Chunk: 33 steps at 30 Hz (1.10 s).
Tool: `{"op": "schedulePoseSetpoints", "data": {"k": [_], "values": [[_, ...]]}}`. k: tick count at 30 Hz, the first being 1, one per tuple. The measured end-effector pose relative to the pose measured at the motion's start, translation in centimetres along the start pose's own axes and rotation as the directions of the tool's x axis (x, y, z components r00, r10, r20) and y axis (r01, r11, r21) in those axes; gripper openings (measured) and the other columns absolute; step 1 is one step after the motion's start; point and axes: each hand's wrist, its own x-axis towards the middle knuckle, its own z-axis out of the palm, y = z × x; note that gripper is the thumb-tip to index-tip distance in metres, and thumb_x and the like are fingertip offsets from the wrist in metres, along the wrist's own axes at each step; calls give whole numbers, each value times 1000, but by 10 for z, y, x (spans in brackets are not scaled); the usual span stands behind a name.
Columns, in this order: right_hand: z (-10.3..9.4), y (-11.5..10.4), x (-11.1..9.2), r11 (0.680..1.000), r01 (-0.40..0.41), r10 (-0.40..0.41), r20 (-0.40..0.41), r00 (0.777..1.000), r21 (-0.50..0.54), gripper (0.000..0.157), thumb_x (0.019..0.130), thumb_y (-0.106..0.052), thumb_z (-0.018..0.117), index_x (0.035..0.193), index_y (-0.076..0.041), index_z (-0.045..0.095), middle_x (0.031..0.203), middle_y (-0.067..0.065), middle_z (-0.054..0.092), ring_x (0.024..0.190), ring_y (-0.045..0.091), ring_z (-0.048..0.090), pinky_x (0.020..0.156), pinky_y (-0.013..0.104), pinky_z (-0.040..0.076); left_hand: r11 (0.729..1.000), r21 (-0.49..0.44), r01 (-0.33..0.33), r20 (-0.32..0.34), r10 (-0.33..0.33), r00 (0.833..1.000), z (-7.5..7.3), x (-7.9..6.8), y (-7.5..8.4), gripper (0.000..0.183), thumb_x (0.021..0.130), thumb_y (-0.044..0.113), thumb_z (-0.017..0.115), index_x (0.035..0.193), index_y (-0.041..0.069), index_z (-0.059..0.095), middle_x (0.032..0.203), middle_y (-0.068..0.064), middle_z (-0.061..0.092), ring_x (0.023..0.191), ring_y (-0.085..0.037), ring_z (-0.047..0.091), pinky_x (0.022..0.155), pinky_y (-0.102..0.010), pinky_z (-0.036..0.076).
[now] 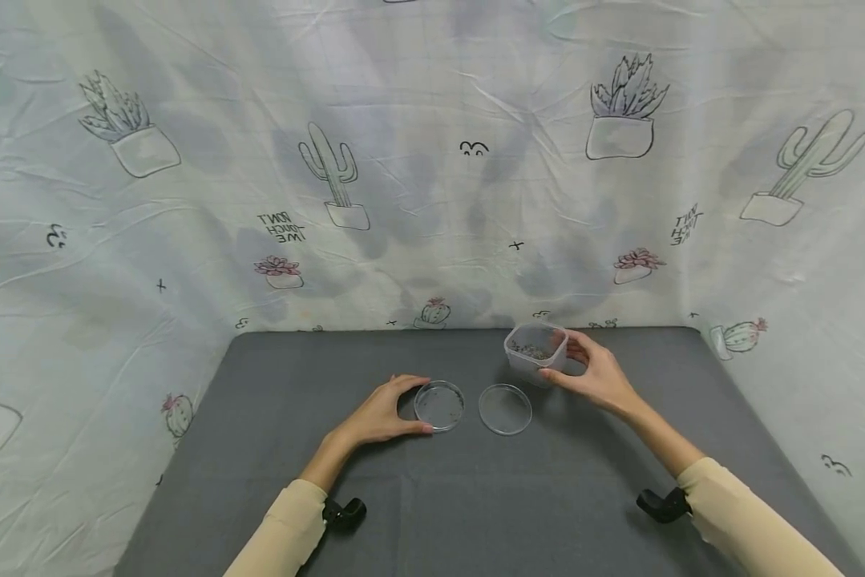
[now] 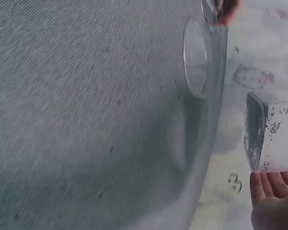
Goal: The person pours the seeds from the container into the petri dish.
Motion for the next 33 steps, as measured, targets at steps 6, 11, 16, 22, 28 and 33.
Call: {"op": "schedulePoseSetpoints", "data": {"k": [6, 11, 16, 22, 28, 33], "values": [[18, -11, 3, 999, 45, -46, 23, 999, 26, 71, 93, -22, 88, 154, -4, 57, 147, 22, 68, 136, 45, 66, 116, 58, 56, 1000, -11, -12, 14, 12, 1000, 0, -3, -1, 86, 87, 37, 94, 157, 5, 56, 159, -18, 59, 155, -43, 49, 137, -67, 21], [32, -21, 5, 999, 44, -45, 54, 998, 22, 73, 91, -25, 90, 151, -1, 57, 146, 23, 67, 134, 45, 67, 114, 59, 57, 1000, -13, -11, 21, 11, 1000, -1, -6, -2, 85, 86, 37, 94, 157, 7, 57, 158, -16, 60, 154, -40, 51, 138, -66, 21], [44, -31, 5, 998, 62, -60, 86, 994, -24, 78, 90, -29, 90, 153, 2, 56, 146, 24, 67, 130, 44, 69, 110, 60, 59, 1000, -1, -16, 34, 16, 999, -3, -9, -2, 84, 86, 37, 94, 157, 8, 57, 157, -14, 61, 154, -37, 52, 139, -65, 21], [55, -40, 4, 988, 129, -121, 99, 988, -83, 79, 87, -30, 91, 152, 1, 59, 145, 24, 69, 125, 42, 71, 106, 60, 61, 999, -8, -31, 41, 31, 999, -5, -12, -1, 84, 87, 36, 94, 156, 6, 58, 156, -16, 62, 154, -40, 52, 138, -67, 21], [64, -50, 6, 973, 206, -195, 106, 975, -100, 78, 84, -31, 94, 149, 0, 63, 141, 21, 72, 120, 38, 74, 99, 56, 65, 995, -31, -95, 10, 96, 995, -6, -15, -8, 84, 85, 42, 94, 153, 4, 60, 151, -18, 65, 148, -44, 56, 133, -74, 25], [71, -55, 5, 967, 228, -216, 111, 970, -112, 78, 83, -33, 94, 148, -3, 64, 139, 18, 73, 118, 34, 74, 94, 51, 66, 988, -17, -153, -11, 153, 988, -3, -18, -16, 84, 88, 51, 90, 153, 6, 61, 149, -15, 67, 146, -38, 59, 132, -72, 28]]}}
